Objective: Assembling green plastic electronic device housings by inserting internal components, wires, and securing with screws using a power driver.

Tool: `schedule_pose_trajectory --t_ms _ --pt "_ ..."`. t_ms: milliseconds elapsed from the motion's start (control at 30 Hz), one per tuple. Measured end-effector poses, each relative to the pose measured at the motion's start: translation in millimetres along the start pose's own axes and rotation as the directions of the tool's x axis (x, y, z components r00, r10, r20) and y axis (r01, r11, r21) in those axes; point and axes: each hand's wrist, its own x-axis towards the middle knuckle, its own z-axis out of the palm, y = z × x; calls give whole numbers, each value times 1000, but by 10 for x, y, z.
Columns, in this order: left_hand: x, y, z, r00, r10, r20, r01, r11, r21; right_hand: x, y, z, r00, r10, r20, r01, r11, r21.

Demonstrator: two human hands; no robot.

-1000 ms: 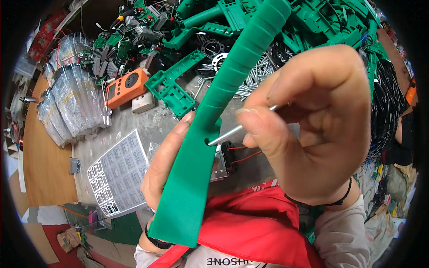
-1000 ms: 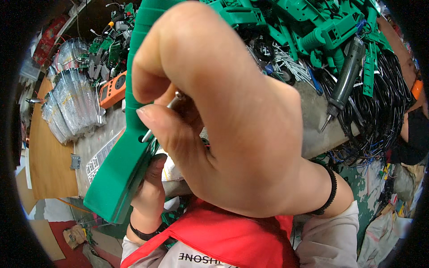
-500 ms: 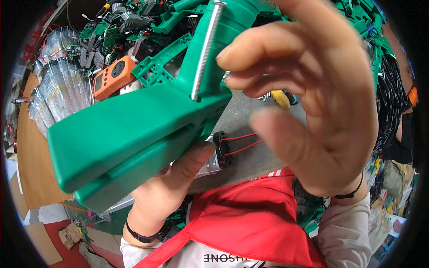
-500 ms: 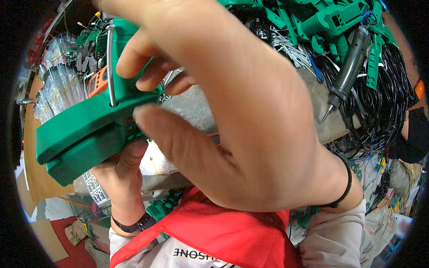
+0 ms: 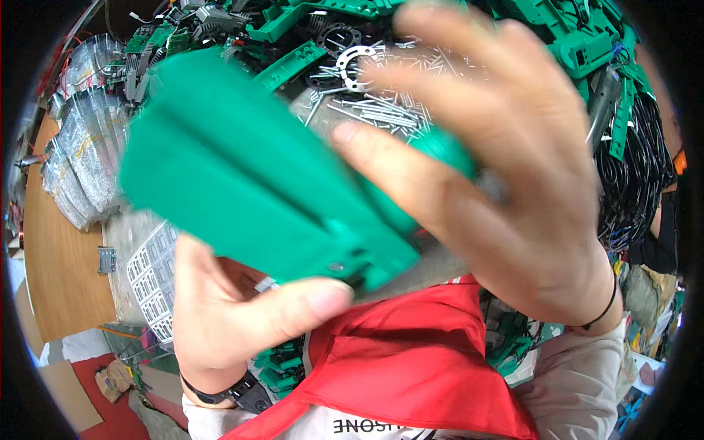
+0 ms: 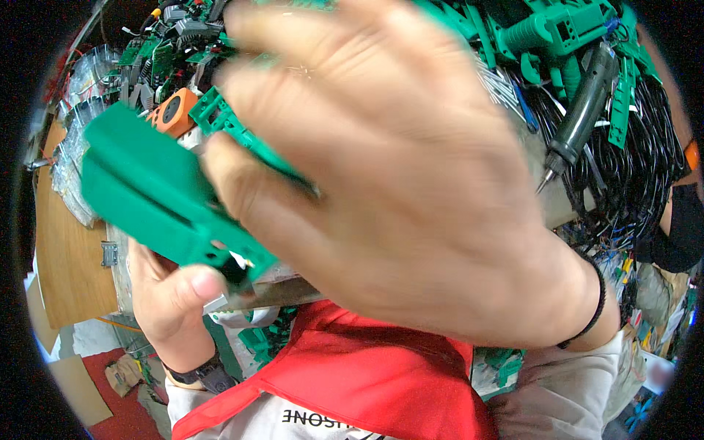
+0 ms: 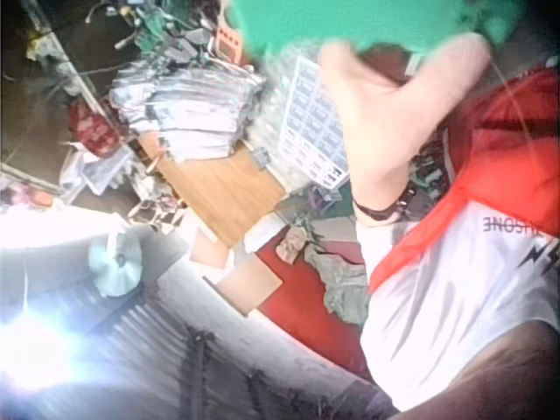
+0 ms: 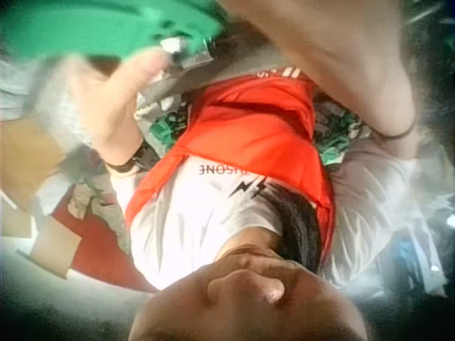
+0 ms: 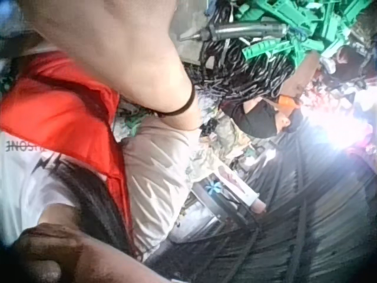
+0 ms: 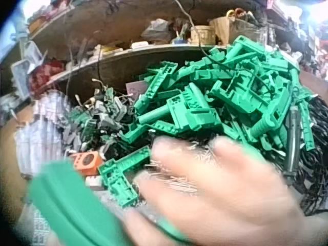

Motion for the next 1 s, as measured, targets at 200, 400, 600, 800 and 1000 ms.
schedule_pose_trajectory --t_ms 200,400,600,800,1000 --pt "124 -286 -117 937 153 313 -282 859 426 -292 -18 -212 875 270 401 -268 961 -64" --pt "107 -646 68 888 265 375 -456 407 791 -553 -160 88 768 349 537 -396 918 -31" --pt "126 -714 47 890 310 335 -450 468 761 -503 -145 146 800 321 507 -399 916 50" --pt "120 -716 41 892 321 318 -445 500 743 -510 -101 127 811 295 506 -360 932 33" --pt "117 -726 35 894 310 323 -442 502 744 -514 -108 166 811 271 519 -386 914 125"
